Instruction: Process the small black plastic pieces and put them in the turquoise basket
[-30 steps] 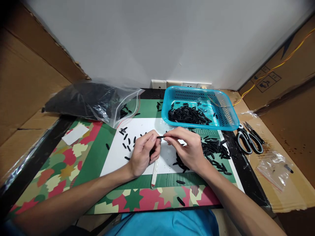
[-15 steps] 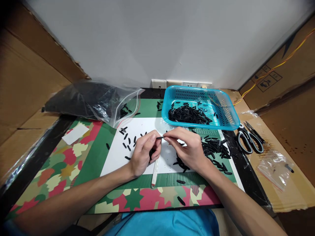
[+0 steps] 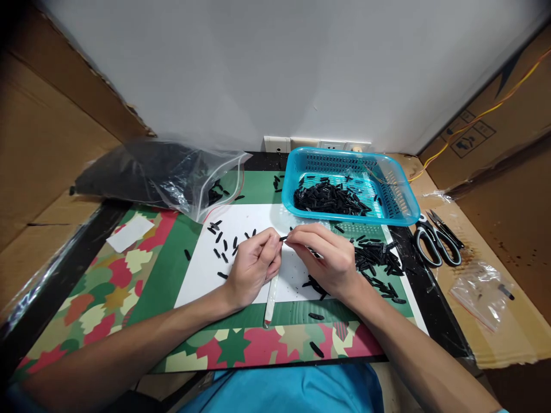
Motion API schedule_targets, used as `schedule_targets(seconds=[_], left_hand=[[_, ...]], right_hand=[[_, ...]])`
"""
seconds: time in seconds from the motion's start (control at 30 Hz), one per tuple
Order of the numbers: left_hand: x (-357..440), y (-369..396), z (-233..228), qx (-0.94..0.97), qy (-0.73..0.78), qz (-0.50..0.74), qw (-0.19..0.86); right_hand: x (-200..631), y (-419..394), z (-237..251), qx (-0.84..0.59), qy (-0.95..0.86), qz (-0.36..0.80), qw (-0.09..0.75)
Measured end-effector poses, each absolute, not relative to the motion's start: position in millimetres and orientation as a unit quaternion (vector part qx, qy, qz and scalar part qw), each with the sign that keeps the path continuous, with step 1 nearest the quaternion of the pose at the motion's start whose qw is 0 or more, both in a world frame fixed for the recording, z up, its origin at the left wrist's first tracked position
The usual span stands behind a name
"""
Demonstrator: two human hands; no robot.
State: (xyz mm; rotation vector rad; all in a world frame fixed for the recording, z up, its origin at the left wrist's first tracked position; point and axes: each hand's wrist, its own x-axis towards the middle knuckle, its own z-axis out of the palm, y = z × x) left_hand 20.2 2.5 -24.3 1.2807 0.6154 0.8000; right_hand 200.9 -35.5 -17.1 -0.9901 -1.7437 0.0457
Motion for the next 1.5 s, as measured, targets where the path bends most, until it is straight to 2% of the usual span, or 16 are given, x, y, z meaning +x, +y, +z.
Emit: schedule_targets(seconds=[0.63, 0.87, 1.1, 1.3, 1.5], left_hand=[[19.3, 0.0, -12.5, 0.686, 0.319, 0.336, 0.561], [16.6, -1.1, -14.3, 0.716, 0.318, 0.315, 0.535], [19.3, 0.7, -13.7, 0.692, 0.335, 0.312, 0.558], [20.1, 2.1, -21.7, 0.617, 0.322, 0.351, 0.627], [19.8, 1.0, -21.4, 0.596, 0.307, 0.361, 0.648]], right_hand=[[202.9, -36.8, -18.5, -0.404, -0.745, -0.017, 0.531], [205.4, -34.0, -13.2, -0.402, -0.768, 0.034, 0.497], [206.3, -29.5, -11.7, -0.424, -0.775, 0.090, 0.460], [204.6, -30.7, -12.1, -0.450, -0.730, 0.145, 0.494], [202.4, -32.6, -7.4, -0.462, -0.701, 0.159, 0.520]])
